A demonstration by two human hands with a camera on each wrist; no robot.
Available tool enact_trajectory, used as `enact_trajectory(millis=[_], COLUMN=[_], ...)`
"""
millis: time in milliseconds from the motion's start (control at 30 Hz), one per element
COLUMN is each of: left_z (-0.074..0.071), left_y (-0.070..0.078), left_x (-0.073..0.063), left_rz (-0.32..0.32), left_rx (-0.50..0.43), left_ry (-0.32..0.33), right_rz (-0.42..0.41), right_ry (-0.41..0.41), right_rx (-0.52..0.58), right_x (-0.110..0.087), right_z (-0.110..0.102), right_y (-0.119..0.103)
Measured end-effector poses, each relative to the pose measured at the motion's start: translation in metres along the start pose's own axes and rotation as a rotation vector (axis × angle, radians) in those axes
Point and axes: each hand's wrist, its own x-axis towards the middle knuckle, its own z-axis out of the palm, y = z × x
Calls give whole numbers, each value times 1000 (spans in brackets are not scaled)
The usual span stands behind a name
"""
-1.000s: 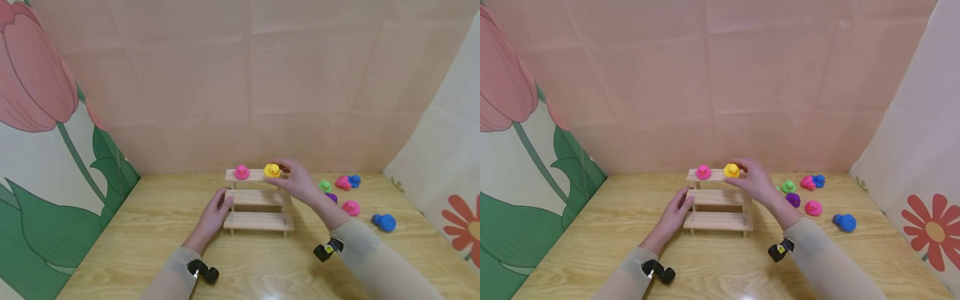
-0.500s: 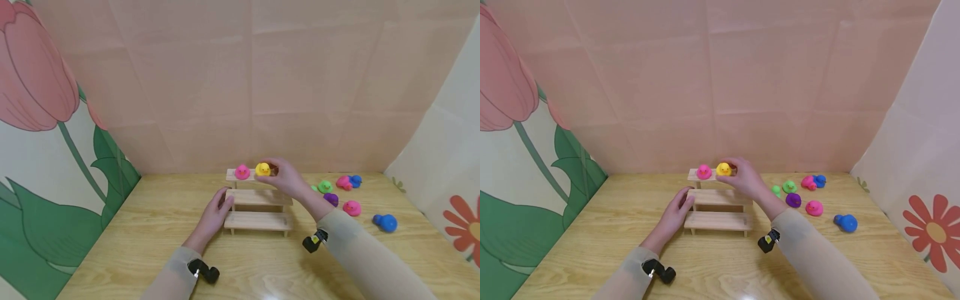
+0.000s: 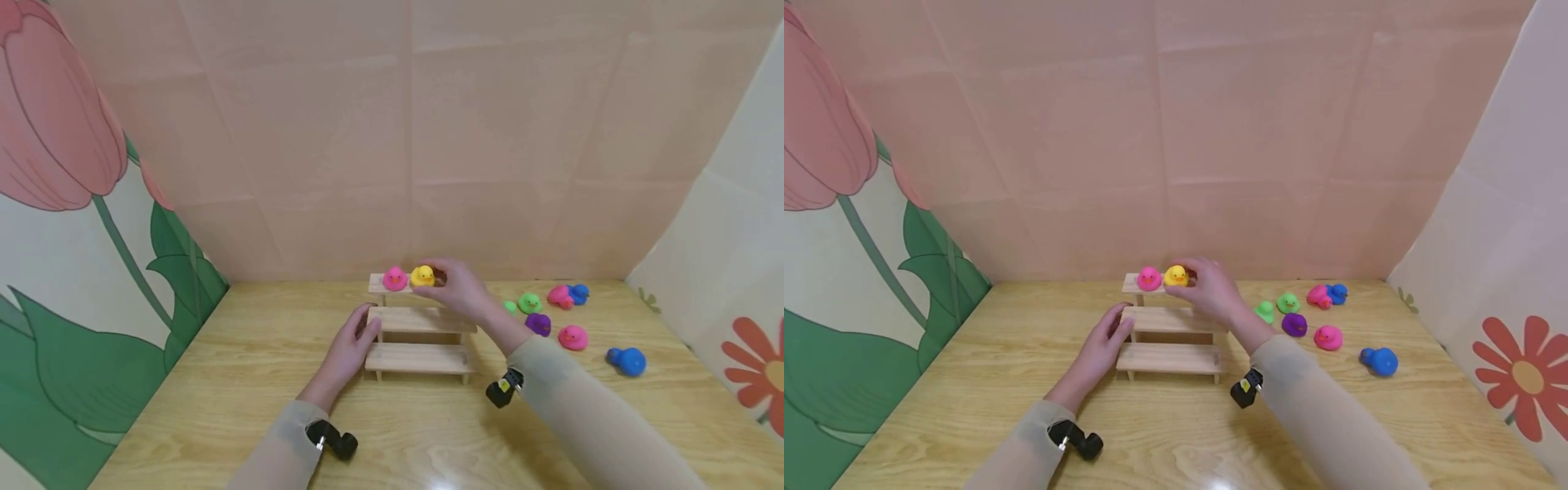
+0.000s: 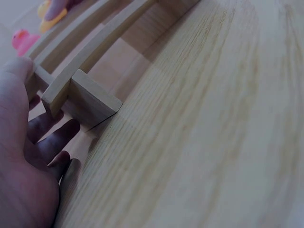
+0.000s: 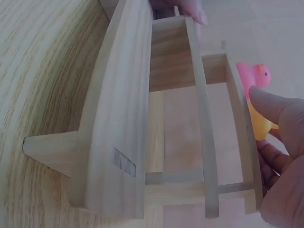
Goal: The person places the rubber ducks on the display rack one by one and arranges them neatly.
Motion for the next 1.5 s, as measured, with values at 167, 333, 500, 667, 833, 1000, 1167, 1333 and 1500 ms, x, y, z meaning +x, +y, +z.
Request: enact_trajectory(millis=[167, 333, 500, 667, 833, 1000, 1167, 1333, 1500], left_z=[1, 3, 3, 2, 0, -1, -1, 1, 2], left_y=[0, -1, -1, -1, -1, -1, -2, -2, -1], left_x=[2, 4, 3, 2, 1, 1, 1, 1, 0], left_rz=[14, 34, 28, 14, 12, 11, 8, 6, 7], left_rx=[-6, -25, -25, -24, -14, -12, -8, 0, 12], left_ry=[6, 11, 5, -3, 0, 4, 7, 5, 6], right_rz=[-1, -15, -20, -26, -34, -33, -31, -21, -17], right_ry=[22, 41, 59, 66, 72, 72, 72, 66, 65], right_rx=[-29, -64, -103, -122, -148, -171, -193, -192, -187], right_x=[-1, -1, -1, -1, 1, 2, 2, 0, -2], right_z=[2, 2, 4, 6, 9, 11, 11, 11, 11], right_y=[0, 1, 2, 3, 3, 2, 2, 3, 3])
